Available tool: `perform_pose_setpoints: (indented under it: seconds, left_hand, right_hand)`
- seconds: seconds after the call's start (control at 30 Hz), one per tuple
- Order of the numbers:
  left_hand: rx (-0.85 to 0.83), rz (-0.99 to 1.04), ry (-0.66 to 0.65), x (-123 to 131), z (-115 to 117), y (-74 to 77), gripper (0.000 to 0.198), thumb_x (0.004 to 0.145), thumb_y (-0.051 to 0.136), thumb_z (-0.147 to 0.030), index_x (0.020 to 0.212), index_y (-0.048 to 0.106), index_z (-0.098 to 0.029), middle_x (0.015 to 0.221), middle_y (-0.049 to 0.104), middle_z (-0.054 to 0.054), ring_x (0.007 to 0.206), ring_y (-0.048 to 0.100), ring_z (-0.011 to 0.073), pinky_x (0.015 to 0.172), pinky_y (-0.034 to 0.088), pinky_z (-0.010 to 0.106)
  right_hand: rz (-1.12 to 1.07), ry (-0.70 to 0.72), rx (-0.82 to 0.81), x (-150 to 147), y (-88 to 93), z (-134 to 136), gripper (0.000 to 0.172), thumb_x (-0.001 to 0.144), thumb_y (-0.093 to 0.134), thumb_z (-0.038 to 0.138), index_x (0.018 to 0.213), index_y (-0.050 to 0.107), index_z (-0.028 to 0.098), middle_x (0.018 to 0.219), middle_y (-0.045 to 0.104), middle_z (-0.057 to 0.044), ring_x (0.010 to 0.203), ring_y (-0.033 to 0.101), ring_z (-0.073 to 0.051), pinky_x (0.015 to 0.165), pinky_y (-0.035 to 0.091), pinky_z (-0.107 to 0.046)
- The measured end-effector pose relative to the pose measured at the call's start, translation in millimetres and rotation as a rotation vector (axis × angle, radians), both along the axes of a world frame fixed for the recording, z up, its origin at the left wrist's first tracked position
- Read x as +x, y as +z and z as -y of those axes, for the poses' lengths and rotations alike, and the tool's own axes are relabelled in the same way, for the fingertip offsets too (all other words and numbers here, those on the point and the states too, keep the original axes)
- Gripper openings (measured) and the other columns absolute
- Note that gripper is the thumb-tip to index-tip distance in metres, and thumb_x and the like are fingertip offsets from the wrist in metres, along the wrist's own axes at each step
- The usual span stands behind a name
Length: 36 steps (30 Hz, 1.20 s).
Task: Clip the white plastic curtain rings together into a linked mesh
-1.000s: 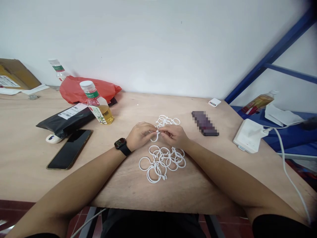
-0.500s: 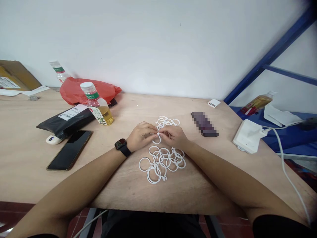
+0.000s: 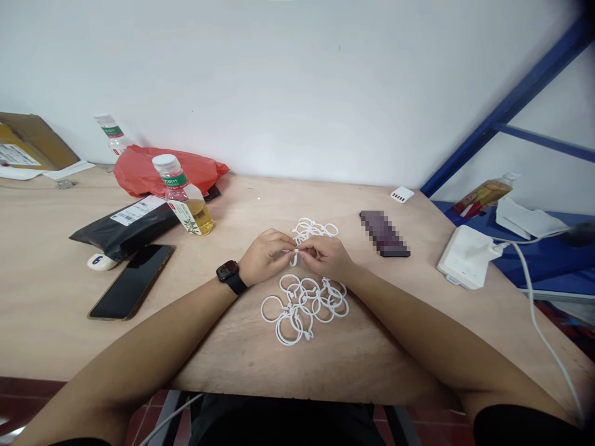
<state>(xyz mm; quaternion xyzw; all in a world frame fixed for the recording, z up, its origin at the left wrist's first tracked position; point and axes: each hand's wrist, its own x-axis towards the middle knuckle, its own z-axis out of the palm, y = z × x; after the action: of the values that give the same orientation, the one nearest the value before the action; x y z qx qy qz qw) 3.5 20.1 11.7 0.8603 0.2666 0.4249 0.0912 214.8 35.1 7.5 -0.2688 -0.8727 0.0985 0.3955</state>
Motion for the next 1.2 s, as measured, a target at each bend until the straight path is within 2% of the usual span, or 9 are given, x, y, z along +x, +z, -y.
perform_pose_setpoints:
  seconds: [0.47,0.57,0.7,0.77,0.83,0.93,1.0,1.1,1.2]
  left_hand:
    - [0.01,-0.014,0.007,1,-1,-1.0,0.013,0.094,0.055,-0.025,0.096,0.067,-0.02,0.096,0.072,0.005,0.09,0.065,0.017,0.084,0.05,0.036]
    - [0.013,-0.043,0.098,1,-1,-3.5,0.014,0.094,0.056,-0.027,0.097,0.068,-0.02,0.099,0.072,0.005,0.093,0.064,0.0181,0.086,0.048,0.037]
    - [0.048,-0.095,0.315,-3,-1,-5.8,0.016,0.094,0.057,-0.03,0.099,0.07,-0.022,0.105,0.069,0.006,0.098,0.06,0.0205,0.088,0.043,0.039]
    - [0.063,-0.12,0.396,-5,-1,-6.1,0.015,0.094,0.057,-0.03,0.098,0.07,-0.023,0.107,0.068,0.006,0.099,0.059,0.0213,0.088,0.041,0.04]
    - [0.067,-0.146,0.447,-5,-2,-6.7,0.015,0.094,0.058,-0.029,0.097,0.072,-0.024,0.105,0.067,0.006,0.097,0.057,0.0218,0.088,0.039,0.041]
    - [0.044,-0.194,0.46,-5,-4,-9.1,0.017,0.094,0.058,-0.03,0.1,0.072,-0.026,0.096,0.067,0.005,0.09,0.056,0.0219,0.085,0.036,0.041]
    - [0.019,-0.208,0.439,-4,-5,-11.1,0.019,0.094,0.057,-0.032,0.103,0.072,-0.026,0.092,0.067,0.005,0.087,0.055,0.0218,0.083,0.035,0.041]
    - [-0.014,-0.191,0.406,-3,-6,-12.1,0.02,0.093,0.058,-0.034,0.103,0.072,-0.024,0.091,0.069,0.006,0.087,0.056,0.0219,0.083,0.035,0.041]
    - [-0.028,-0.189,0.37,-3,-4,-10.2,0.02,0.092,0.058,-0.034,0.103,0.071,-0.024,0.093,0.07,0.005,0.088,0.058,0.0218,0.083,0.035,0.04]
  right_hand:
    - [0.036,-0.009,-0.068,0,3.2,2,0.013,0.088,0.056,0.019,0.084,0.068,0.021,0.069,0.068,0.001,0.058,0.057,-0.011,0.06,0.043,-0.024]
    - [0.014,-0.049,-0.054,0,3.9,1,0.014,0.089,0.056,0.021,0.087,0.07,0.021,0.074,0.071,-0.001,0.06,0.059,-0.012,0.063,0.044,-0.025]
    - [-0.015,-0.152,-0.069,9,8.9,-9,0.014,0.086,0.058,0.022,0.087,0.072,0.021,0.079,0.073,-0.002,0.063,0.061,-0.013,0.065,0.045,-0.026]
    - [0.046,-0.192,-0.163,18,16.0,-17,0.012,0.082,0.06,0.02,0.086,0.072,0.02,0.077,0.073,-0.001,0.063,0.061,-0.012,0.063,0.044,-0.025]
    - [0.197,-0.153,-0.31,29,26.4,-24,0.013,0.08,0.06,0.018,0.082,0.072,0.021,0.072,0.072,0.002,0.061,0.061,-0.012,0.059,0.043,-0.023]
    - [0.437,-0.038,-0.459,44,42.4,-31,0.009,0.075,0.063,0.017,0.076,0.071,0.022,0.072,0.072,0.002,0.06,0.062,-0.012,0.056,0.043,-0.023]
    - [0.522,-0.06,-0.515,50,48.1,-32,0.004,0.073,0.068,0.023,0.07,0.07,0.022,0.067,0.07,0.002,0.056,0.061,-0.012,0.049,0.041,-0.023]
    - [0.6,-0.064,-0.52,52,46.3,-31,0.018,0.069,0.076,0.031,0.058,0.066,0.022,0.056,0.065,0.003,0.045,0.053,-0.011,0.042,0.033,-0.024]
    - [0.645,-0.035,-0.523,50,40.1,-31,0.025,0.065,0.078,0.028,0.049,0.061,0.022,0.045,0.057,0.004,0.036,0.043,-0.008,0.038,0.027,-0.026]
